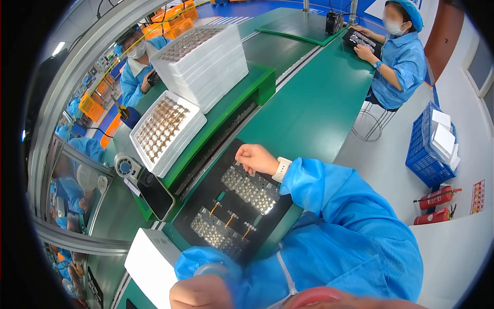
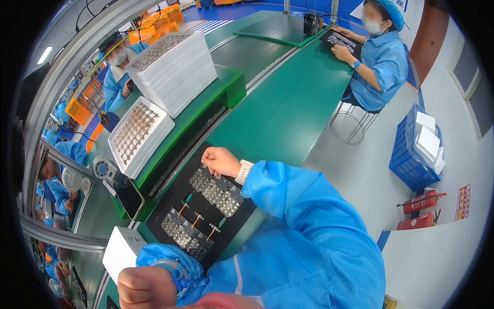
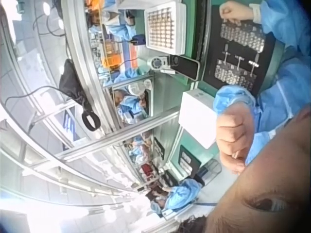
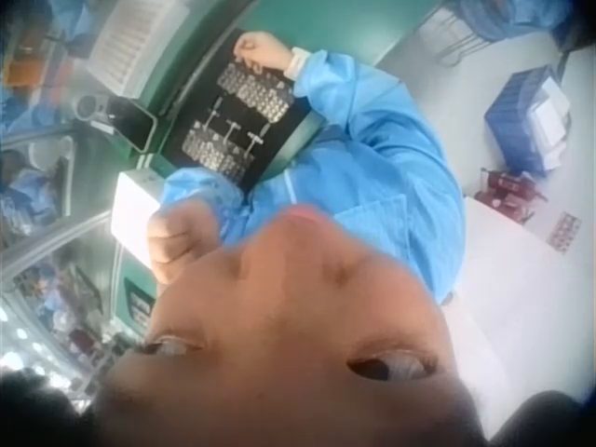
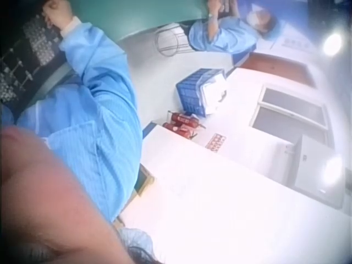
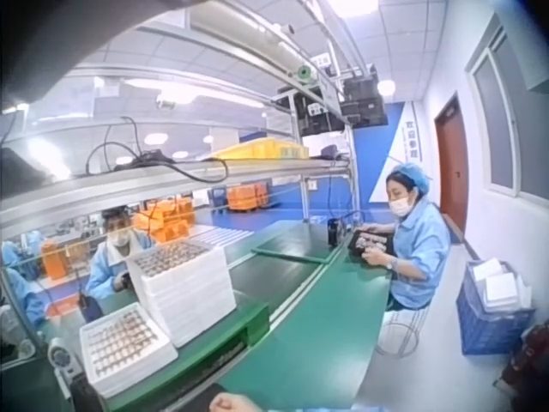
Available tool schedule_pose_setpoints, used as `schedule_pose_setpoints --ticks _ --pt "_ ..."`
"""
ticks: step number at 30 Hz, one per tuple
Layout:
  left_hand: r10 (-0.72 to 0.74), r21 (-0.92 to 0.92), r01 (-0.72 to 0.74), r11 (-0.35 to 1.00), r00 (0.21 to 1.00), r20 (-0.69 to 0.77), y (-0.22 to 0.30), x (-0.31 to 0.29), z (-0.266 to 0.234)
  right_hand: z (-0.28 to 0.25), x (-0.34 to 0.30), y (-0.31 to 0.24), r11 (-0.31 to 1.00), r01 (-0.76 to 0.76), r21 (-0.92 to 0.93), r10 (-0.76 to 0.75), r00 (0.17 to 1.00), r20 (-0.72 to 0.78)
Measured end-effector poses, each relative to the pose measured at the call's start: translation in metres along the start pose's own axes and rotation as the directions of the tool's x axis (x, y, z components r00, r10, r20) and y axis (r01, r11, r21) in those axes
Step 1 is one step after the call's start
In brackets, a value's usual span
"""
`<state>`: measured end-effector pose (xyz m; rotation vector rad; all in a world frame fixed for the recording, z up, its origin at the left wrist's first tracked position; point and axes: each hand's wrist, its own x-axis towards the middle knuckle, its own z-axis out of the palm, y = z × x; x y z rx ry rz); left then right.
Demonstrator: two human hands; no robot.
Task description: The person assembles electronic components and wire connectors onto circuit boards by hand.
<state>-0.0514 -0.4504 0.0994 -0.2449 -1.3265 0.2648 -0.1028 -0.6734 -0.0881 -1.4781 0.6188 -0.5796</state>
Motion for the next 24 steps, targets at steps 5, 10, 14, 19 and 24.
schedule_pose_setpoints --ticks 5,10,14,19,24 --pt "-0.035 0.022 0.033 0.999 0.993 0.112 -0.001 0.0 -0.003 0.0 0.001 0.001 1.0 -0.001 0.013 0.001 1.0 0.006" --pt "-0.018 -0.01 0.017 1.0 1.0 -0.006 -0.002 0.0 0.002 0.0 0.002 0.003 1.0 -0.006 0.01 0.006 1.0 0.002" --pt "-0.032 0.019 0.03 0.999 0.995 0.092 -0.004 0.002 -0.001 0.001 0.0 -0.001 1.0 -0.009 -0.001 0.009 1.0 0.012" --pt "-0.108 -0.023 0.114 0.993 0.98 0.167 -0.001 0.003 -0.005 0.0 0.0 -0.001 1.0 -0.002 -0.007 0.002 1.0 0.011" --pt "-0.219 -0.256 0.303 0.918 0.925 0.311 -0.008 0.014 -0.013 0.0 0.001 0.002 1.0 0.007 0.002 -0.007 1.0 0.013"
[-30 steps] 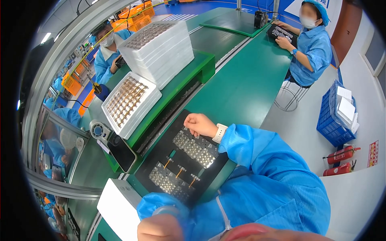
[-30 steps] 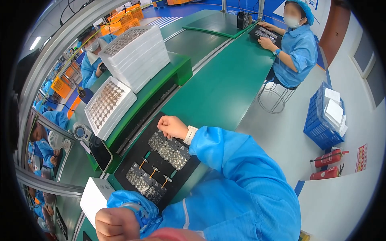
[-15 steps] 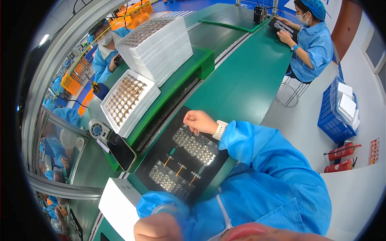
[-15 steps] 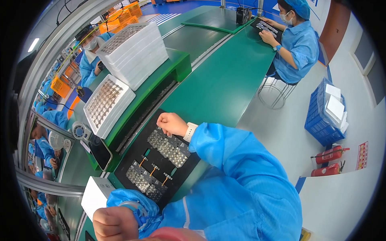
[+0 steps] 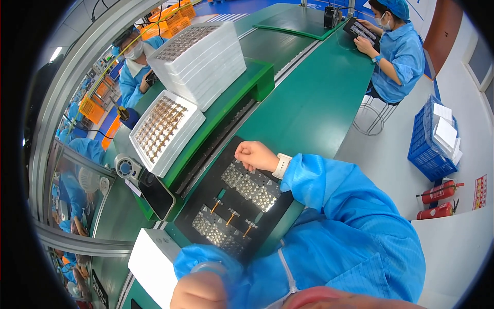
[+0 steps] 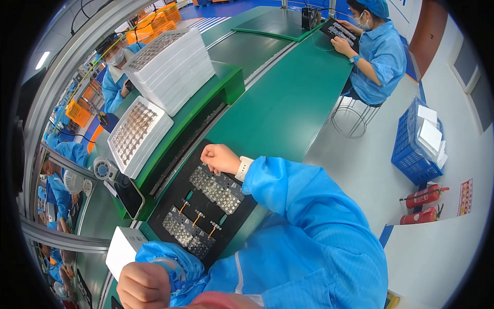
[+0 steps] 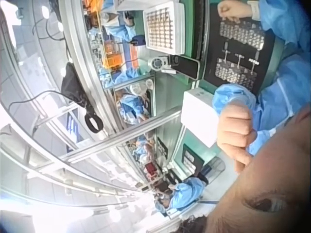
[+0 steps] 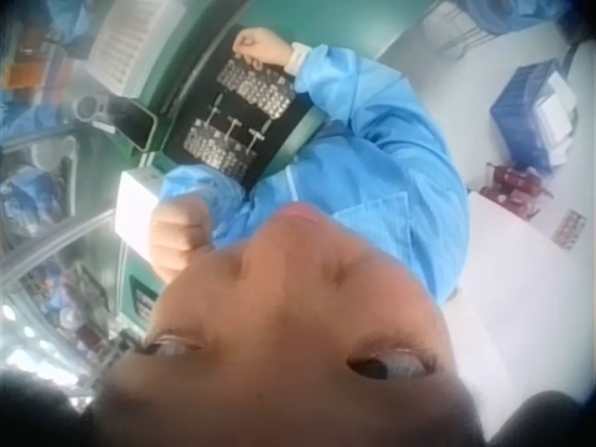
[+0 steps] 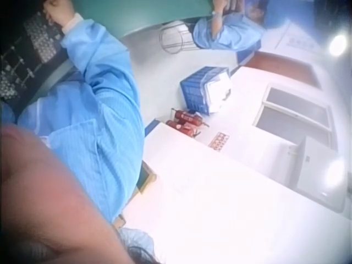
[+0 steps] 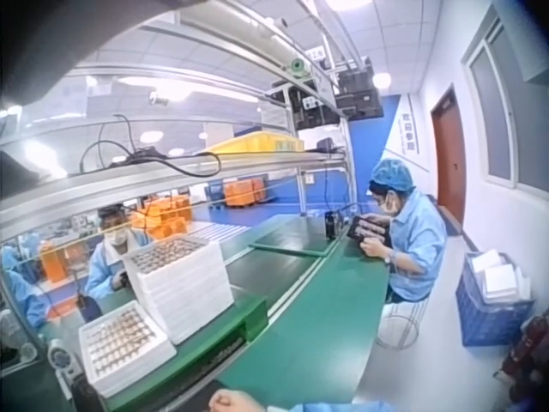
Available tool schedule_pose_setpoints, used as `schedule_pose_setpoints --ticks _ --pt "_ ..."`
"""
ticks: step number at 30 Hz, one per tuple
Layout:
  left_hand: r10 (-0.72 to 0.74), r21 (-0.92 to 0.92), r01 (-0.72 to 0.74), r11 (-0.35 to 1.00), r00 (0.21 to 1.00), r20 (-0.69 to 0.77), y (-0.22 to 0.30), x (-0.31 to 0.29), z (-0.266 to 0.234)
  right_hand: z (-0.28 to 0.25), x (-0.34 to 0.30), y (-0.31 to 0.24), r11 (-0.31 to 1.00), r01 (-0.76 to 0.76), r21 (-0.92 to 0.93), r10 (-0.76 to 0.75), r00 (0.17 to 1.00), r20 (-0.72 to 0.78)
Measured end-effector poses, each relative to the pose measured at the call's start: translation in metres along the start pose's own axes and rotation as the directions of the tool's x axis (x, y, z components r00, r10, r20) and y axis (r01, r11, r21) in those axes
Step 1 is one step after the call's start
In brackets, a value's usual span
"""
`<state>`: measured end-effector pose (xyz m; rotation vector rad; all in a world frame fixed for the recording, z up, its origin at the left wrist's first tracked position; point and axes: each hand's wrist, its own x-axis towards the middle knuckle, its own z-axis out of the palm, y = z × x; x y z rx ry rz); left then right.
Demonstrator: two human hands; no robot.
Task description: The person assembles electronic components and wire connectors onto circuit boards by hand.
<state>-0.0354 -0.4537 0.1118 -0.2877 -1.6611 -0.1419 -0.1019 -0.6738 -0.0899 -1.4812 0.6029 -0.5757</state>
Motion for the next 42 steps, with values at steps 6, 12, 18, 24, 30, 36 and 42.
schedule_pose_setpoints --ticks 6,12,18,24,30,36,42 --pt "-0.306 -0.256 0.404 0.878 0.886 0.348 0.01 0.012 -0.025 0.001 -0.001 -0.001 0.999 0.017 0.031 -0.017 1.0 -0.016" --pt "-0.322 -0.342 0.51 0.789 0.818 0.476 0.011 0.011 -0.03 0.002 0.0 0.0 1.0 0.01 0.013 -0.01 1.0 -0.013" --pt "-0.351 -0.206 0.385 0.899 0.918 0.186 0.025 0.002 -0.037 0.001 0.001 0.001 1.0 0.008 0.013 -0.008 1.0 -0.021" --pt "-0.331 -0.242 0.386 0.89 0.913 0.239 0.029 0.007 -0.029 0.001 -0.001 -0.001 1.0 0.005 -0.001 -0.005 1.0 -0.022" --pt "-0.369 -0.213 0.396 0.893 0.917 0.154 0.034 0.009 -0.025 0.002 -0.002 -0.003 1.0 -0.006 -0.004 0.006 1.0 -0.024" --pt "-0.422 -0.182 0.502 0.845 0.836 0.351 0.03 0.01 -0.031 0.002 -0.002 -0.003 1.0 0.012 -0.001 -0.013 1.0 -0.015" --pt "-0.429 -0.18 0.466 0.866 0.878 0.212 0.033 0.006 -0.026 -0.001 -0.004 -0.006 1.0 -0.011 -0.009 0.011 1.0 -0.023"
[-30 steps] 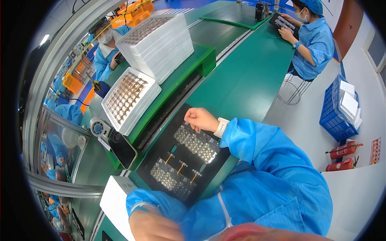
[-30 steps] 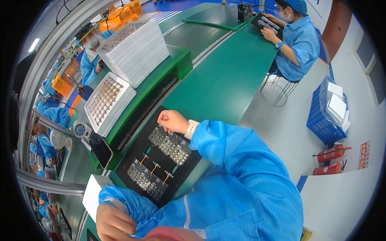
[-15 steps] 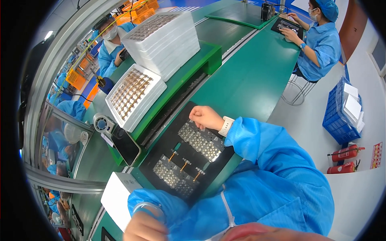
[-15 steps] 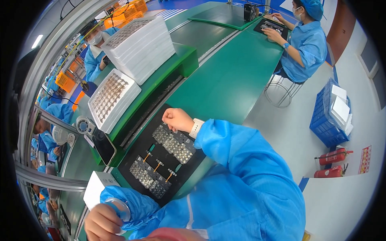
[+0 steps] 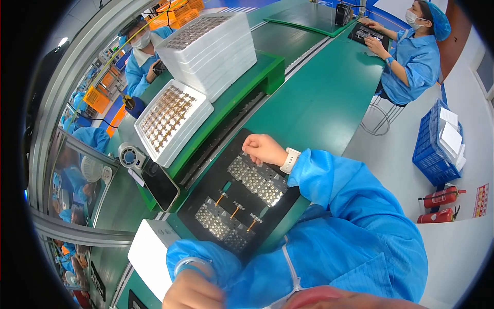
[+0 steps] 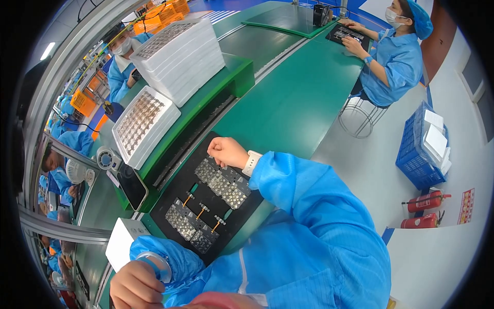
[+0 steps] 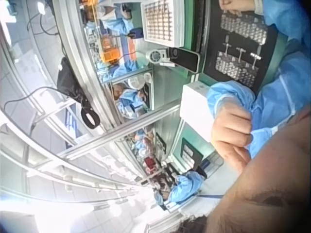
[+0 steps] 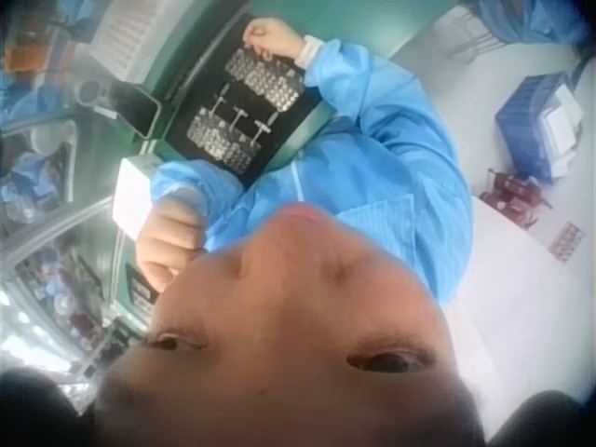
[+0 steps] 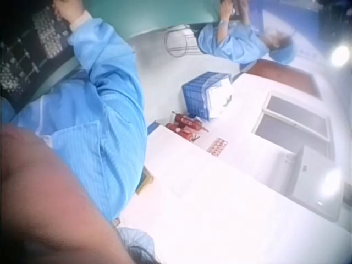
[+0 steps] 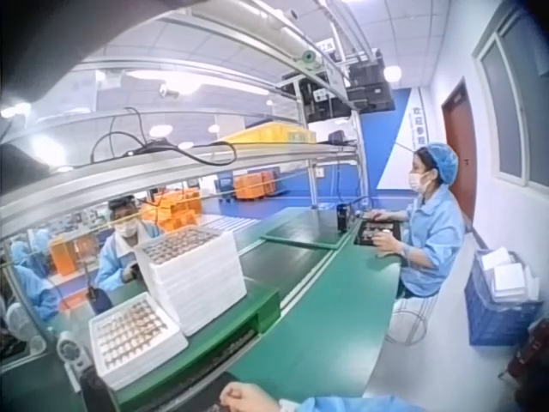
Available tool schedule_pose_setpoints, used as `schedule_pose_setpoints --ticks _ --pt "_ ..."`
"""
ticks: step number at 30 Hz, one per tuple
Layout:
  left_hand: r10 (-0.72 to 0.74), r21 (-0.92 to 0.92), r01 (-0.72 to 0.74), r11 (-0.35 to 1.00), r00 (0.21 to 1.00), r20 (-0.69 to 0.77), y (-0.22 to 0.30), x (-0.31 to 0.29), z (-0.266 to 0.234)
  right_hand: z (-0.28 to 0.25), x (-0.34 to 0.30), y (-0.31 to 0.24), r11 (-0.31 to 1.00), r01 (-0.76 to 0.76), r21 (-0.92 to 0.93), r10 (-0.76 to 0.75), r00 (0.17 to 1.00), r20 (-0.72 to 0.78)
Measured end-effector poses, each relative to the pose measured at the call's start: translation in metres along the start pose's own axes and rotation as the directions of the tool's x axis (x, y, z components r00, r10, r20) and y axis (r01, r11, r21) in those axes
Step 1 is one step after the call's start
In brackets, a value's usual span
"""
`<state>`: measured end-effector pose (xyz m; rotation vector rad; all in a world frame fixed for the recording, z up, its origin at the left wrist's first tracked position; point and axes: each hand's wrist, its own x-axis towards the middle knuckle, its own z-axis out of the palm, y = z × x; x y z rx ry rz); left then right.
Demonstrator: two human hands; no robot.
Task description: The person assembles electronic components and wire connectors onto circuit boards by hand.
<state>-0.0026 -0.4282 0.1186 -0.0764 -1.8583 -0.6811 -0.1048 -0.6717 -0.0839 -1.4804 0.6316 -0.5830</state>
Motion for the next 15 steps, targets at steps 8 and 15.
schedule_pose_setpoints --ticks 8,15 --pt "0.078 -0.072 -0.077 0.994 0.997 0.008 -0.012 0.005 0.001 0.001 0.002 0.002 1.0 0.01 -0.026 -0.01 1.0 0.003" --pt "0.047 -0.087 -0.042 0.995 0.997 0.053 -0.009 0.011 -0.001 0.001 0.001 0.001 1.0 0.012 -0.022 -0.012 1.0 0.007"
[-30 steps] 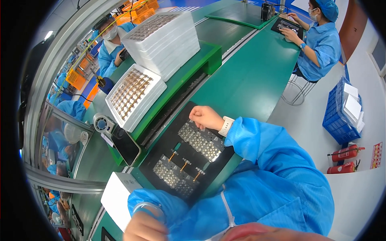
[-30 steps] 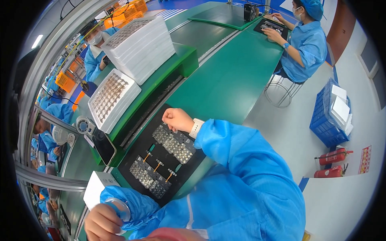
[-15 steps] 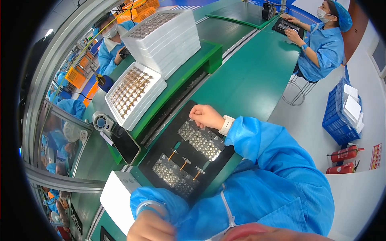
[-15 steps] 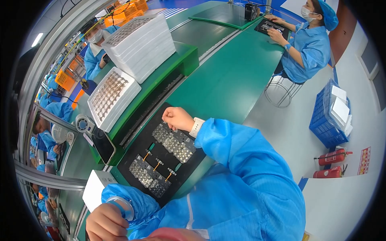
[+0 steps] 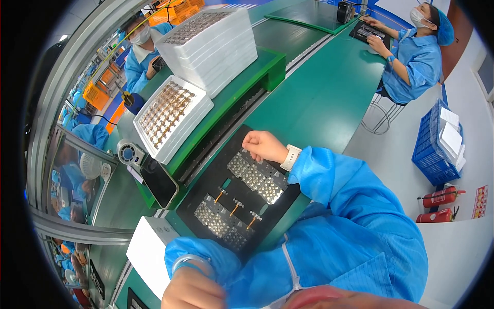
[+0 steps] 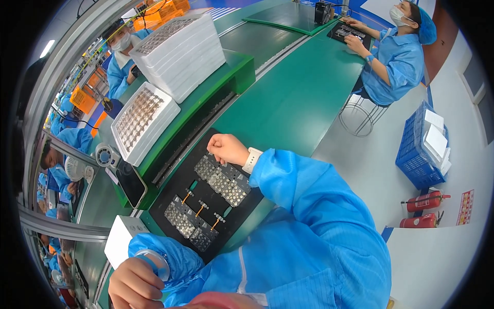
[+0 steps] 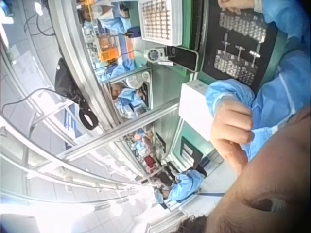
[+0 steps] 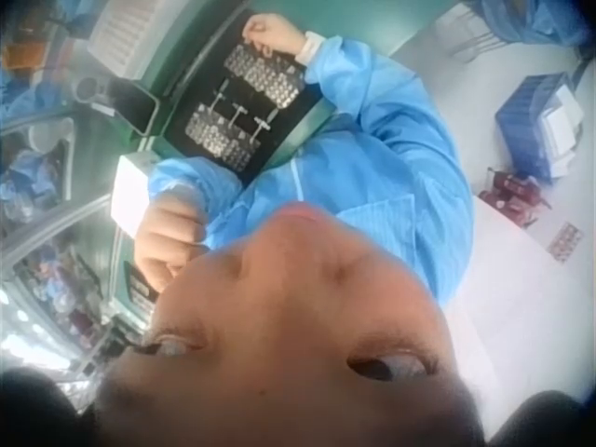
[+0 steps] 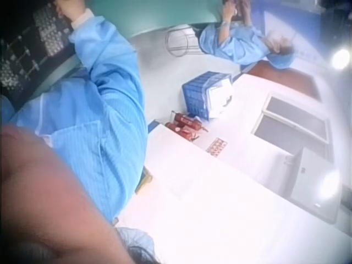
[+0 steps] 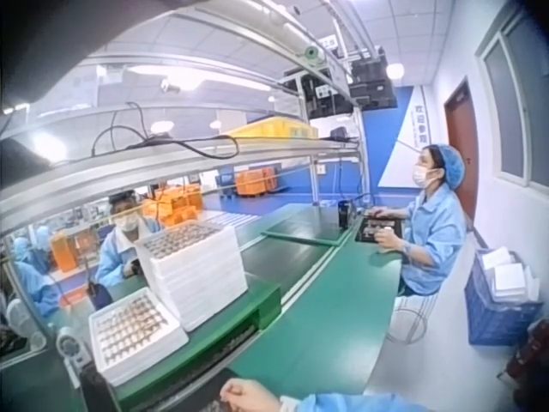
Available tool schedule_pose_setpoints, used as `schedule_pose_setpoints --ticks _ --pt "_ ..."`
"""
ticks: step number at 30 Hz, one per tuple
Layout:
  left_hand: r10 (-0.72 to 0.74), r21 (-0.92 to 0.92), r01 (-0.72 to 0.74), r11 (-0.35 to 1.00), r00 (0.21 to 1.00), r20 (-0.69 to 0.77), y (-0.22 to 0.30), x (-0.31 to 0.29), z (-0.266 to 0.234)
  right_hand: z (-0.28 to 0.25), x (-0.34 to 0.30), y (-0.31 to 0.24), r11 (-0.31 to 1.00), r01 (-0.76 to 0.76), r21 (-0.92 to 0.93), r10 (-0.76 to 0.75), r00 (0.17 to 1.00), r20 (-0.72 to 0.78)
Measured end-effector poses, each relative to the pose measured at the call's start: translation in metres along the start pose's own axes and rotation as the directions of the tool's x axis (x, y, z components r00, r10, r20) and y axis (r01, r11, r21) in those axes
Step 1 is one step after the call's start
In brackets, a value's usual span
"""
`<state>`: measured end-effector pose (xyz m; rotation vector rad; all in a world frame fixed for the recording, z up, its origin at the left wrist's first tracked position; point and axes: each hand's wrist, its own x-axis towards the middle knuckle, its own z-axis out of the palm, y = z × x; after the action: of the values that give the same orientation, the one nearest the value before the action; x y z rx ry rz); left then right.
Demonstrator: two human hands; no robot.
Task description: The person assembles electronic components and wire connectors onto circuit boards by hand.
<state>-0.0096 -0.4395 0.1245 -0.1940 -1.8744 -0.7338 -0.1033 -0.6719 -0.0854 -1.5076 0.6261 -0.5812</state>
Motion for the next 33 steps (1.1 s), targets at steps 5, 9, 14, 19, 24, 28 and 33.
schedule_pose_setpoints --ticks 5,9,14,19,24,28,33 --pt "-0.019 0.082 0.017 0.996 1.0 0.018 0.0 -0.003 -0.003 0.0 0.001 0.002 1.0 0.004 0.001 -0.004 1.0 0.003" --pt "-0.085 0.111 0.081 0.99 0.996 0.029 0.006 -0.005 -0.002 -0.001 0.0 0.001 1.0 0.003 0.006 -0.003 1.0 0.002" --pt "-0.069 0.072 0.063 0.995 0.994 0.087 0.001 -0.004 -0.007 -0.001 -0.001 0.001 1.0 0.008 0.007 -0.008 1.0 0.004" --pt "-0.09 0.059 0.086 0.995 0.993 0.077 0.004 -0.008 -0.006 -0.002 0.0 0.0 1.0 0.002 0.017 -0.002 1.0 0.005" --pt "-0.074 0.084 0.067 0.994 0.994 0.08 0.003 -0.008 -0.008 -0.003 -0.006 0.005 1.0 0.005 0.027 -0.006 0.999 0.045" --pt "-0.075 0.023 0.074 0.997 0.995 0.062 0.005 -0.009 -0.013 -0.006 -0.001 0.0 0.999 -0.031 -0.016 0.032 0.999 0.023" --pt "-0.025 0.03 0.022 0.999 0.995 0.102 0.01 -0.008 -0.015 -0.01 0.034 -0.044 0.707 0.528 -0.47 -0.631 0.771 -0.082"
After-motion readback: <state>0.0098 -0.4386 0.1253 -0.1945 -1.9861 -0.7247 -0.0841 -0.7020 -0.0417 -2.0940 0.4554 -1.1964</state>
